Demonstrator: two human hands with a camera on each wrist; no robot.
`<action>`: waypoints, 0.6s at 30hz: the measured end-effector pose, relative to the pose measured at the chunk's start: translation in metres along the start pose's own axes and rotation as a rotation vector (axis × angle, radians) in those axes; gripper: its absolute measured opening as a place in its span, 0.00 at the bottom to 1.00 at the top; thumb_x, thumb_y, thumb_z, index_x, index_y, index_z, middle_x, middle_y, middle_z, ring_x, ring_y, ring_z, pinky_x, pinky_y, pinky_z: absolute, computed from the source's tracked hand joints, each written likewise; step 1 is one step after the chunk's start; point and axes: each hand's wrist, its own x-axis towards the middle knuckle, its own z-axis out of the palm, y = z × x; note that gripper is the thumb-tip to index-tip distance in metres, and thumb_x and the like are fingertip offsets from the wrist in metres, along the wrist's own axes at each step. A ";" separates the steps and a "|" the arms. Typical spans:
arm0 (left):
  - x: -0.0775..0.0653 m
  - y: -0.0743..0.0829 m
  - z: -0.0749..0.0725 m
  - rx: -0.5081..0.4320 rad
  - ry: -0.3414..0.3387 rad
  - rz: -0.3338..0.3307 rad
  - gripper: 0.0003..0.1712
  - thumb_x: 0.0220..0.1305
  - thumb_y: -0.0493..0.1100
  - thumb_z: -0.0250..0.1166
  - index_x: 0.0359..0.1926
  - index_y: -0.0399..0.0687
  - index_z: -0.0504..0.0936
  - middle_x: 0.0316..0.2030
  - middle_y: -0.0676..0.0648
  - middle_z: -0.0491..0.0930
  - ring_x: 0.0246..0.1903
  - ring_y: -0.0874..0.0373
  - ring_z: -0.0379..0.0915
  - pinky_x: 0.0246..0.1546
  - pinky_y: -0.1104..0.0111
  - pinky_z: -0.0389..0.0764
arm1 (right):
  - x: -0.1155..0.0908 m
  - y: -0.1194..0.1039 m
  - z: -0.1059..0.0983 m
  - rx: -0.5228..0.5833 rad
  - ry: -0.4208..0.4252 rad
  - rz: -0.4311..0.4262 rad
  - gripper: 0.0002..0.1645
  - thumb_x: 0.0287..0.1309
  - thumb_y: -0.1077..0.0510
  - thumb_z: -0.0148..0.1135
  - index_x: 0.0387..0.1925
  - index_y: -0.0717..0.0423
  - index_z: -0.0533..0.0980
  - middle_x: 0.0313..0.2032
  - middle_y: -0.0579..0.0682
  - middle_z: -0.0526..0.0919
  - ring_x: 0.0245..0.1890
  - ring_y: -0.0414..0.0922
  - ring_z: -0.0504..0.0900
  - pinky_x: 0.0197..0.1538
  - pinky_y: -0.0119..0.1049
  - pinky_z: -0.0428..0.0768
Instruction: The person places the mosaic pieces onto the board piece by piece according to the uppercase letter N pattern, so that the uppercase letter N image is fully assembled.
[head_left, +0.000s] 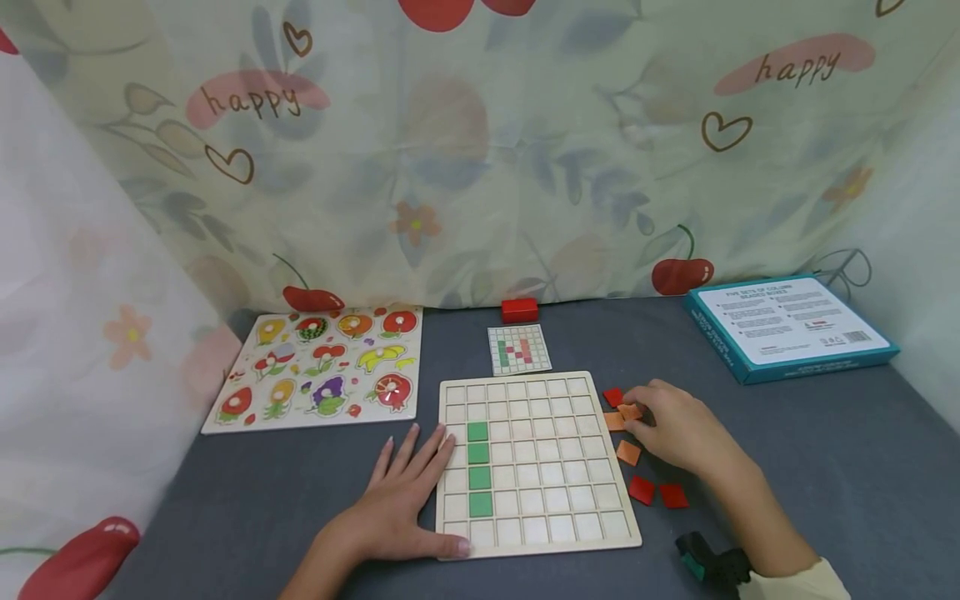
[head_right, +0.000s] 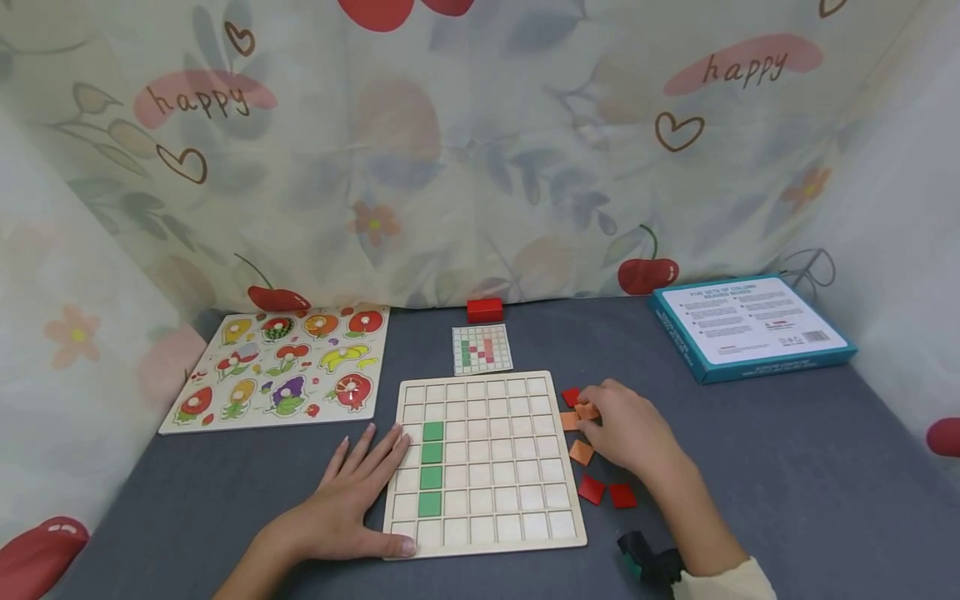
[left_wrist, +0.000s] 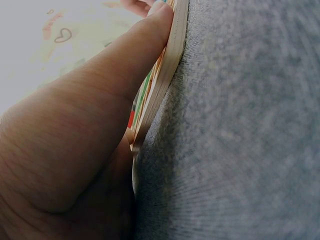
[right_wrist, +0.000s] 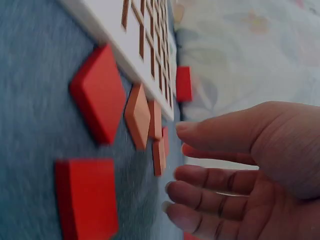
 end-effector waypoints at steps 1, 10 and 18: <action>0.000 0.000 0.000 0.001 0.000 -0.001 0.65 0.36 0.83 0.51 0.70 0.64 0.35 0.69 0.58 0.30 0.66 0.51 0.19 0.58 0.44 0.29 | 0.000 0.003 0.000 -0.005 -0.013 0.017 0.17 0.49 0.58 0.66 0.42 0.58 0.78 0.30 0.49 0.74 0.29 0.44 0.70 0.29 0.39 0.72; 0.000 -0.001 -0.001 0.002 0.003 -0.001 0.64 0.36 0.83 0.51 0.70 0.64 0.35 0.69 0.58 0.31 0.66 0.50 0.19 0.58 0.44 0.29 | 0.011 0.016 0.005 -0.004 -0.083 0.003 0.29 0.53 0.52 0.63 0.56 0.60 0.70 0.39 0.56 0.71 0.33 0.47 0.70 0.32 0.41 0.73; 0.000 -0.002 0.001 -0.007 0.007 0.002 0.64 0.36 0.83 0.51 0.70 0.64 0.35 0.69 0.58 0.30 0.66 0.51 0.19 0.58 0.44 0.29 | 0.028 0.014 0.008 -0.027 -0.112 0.041 0.25 0.54 0.51 0.62 0.52 0.58 0.73 0.34 0.54 0.72 0.28 0.46 0.69 0.27 0.40 0.70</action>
